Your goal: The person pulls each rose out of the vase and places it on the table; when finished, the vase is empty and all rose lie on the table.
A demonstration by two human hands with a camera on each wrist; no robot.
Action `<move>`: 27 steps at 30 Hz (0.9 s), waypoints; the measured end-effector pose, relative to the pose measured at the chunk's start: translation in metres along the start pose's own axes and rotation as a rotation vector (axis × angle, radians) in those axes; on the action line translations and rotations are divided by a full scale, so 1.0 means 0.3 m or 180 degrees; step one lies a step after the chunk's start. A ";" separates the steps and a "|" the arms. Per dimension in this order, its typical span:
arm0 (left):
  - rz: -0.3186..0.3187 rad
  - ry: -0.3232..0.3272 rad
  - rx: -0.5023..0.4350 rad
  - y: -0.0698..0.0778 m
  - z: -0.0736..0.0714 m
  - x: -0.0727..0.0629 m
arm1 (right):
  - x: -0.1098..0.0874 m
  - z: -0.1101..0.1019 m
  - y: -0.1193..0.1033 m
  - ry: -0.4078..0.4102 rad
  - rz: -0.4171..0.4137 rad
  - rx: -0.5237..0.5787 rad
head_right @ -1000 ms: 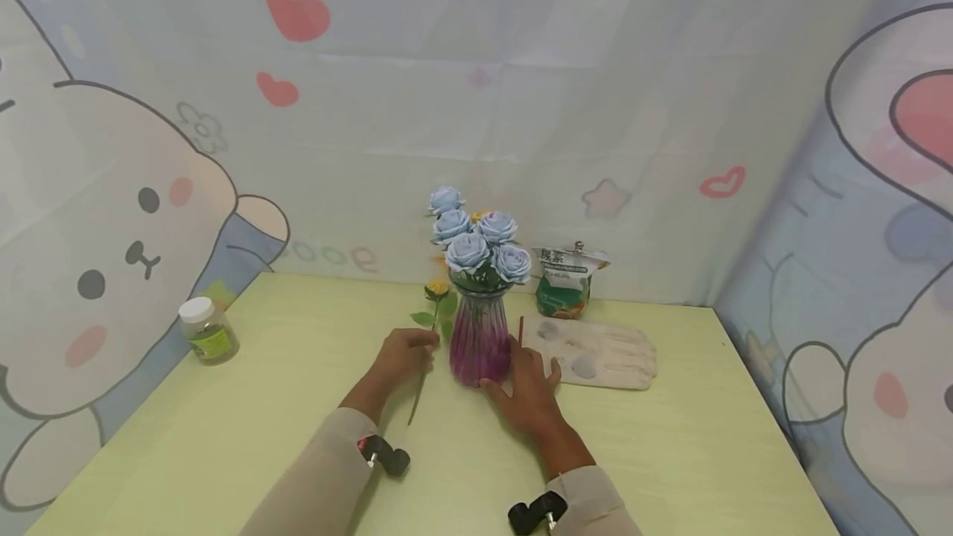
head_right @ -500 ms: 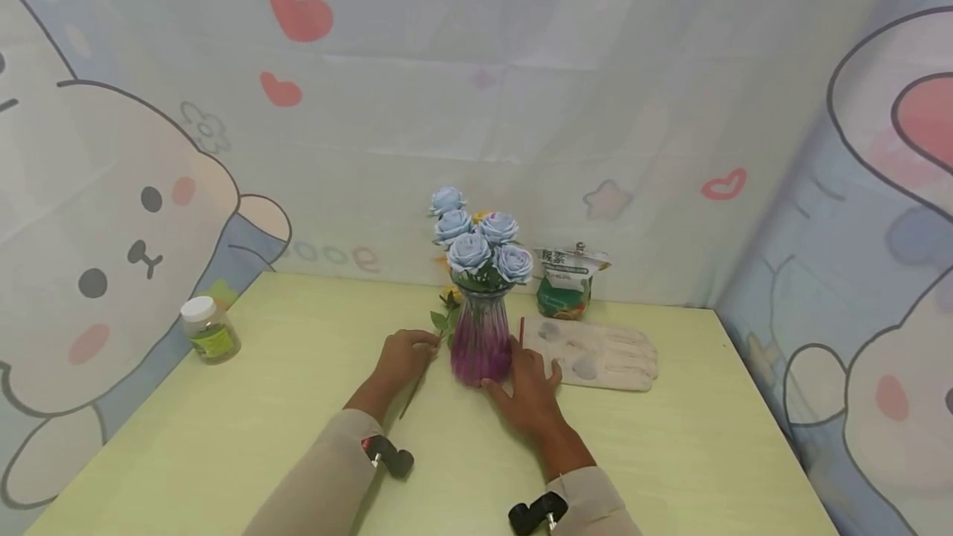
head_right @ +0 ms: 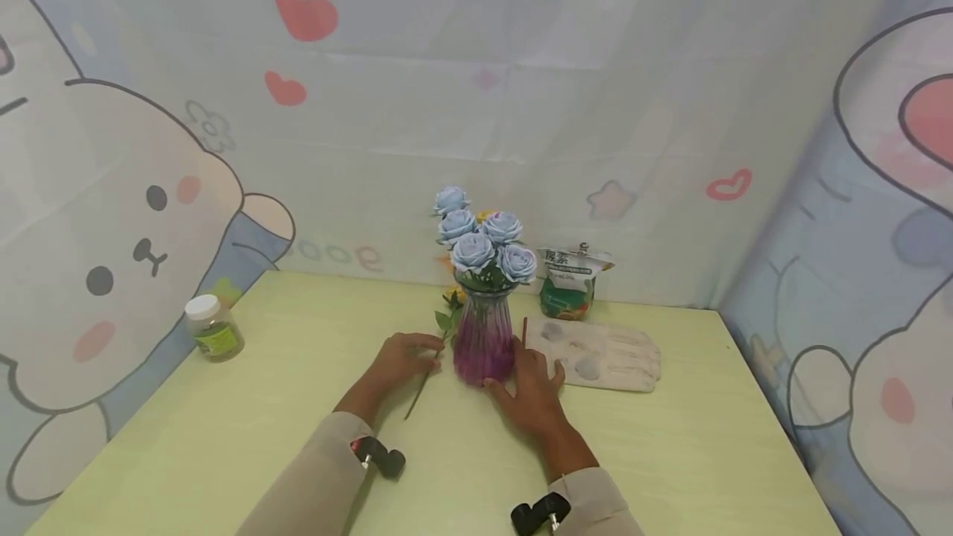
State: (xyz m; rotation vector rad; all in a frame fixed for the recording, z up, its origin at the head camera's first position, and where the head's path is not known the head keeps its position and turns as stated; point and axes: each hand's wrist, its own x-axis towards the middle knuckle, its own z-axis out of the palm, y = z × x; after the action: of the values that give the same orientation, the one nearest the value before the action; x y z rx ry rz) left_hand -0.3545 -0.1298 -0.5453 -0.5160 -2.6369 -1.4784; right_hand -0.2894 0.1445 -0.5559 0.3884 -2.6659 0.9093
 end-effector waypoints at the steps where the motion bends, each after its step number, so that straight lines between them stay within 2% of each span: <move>1: 0.0018 -0.0027 -0.0032 0.000 0.000 -0.002 | -0.001 0.000 0.001 0.0003 0.0002 -0.0003; 9: -0.0080 -0.0194 -0.0262 0.000 0.002 -0.009 | -0.004 -0.003 0.004 0.0011 0.0022 -0.0010; 17: -0.0149 -0.0295 -0.0369 0.029 -0.009 -0.023 | -0.004 -0.007 -0.001 0.0017 0.0019 -0.0007; 21: -0.0123 -0.0178 -0.0354 0.039 -0.018 -0.028 | -0.006 -0.003 -0.003 0.0012 0.0008 0.0006; 27: 0.0042 0.0288 -0.0401 0.091 -0.036 -0.031 | -0.002 -0.002 0.001 -0.0001 -0.0017 -0.0009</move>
State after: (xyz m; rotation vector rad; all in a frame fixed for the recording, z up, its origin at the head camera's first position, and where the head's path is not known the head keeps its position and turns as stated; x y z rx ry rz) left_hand -0.3381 -0.1282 -0.5195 -0.4634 -2.4795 -1.6312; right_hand -0.2887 0.1451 -0.5558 0.3950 -2.6648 0.9040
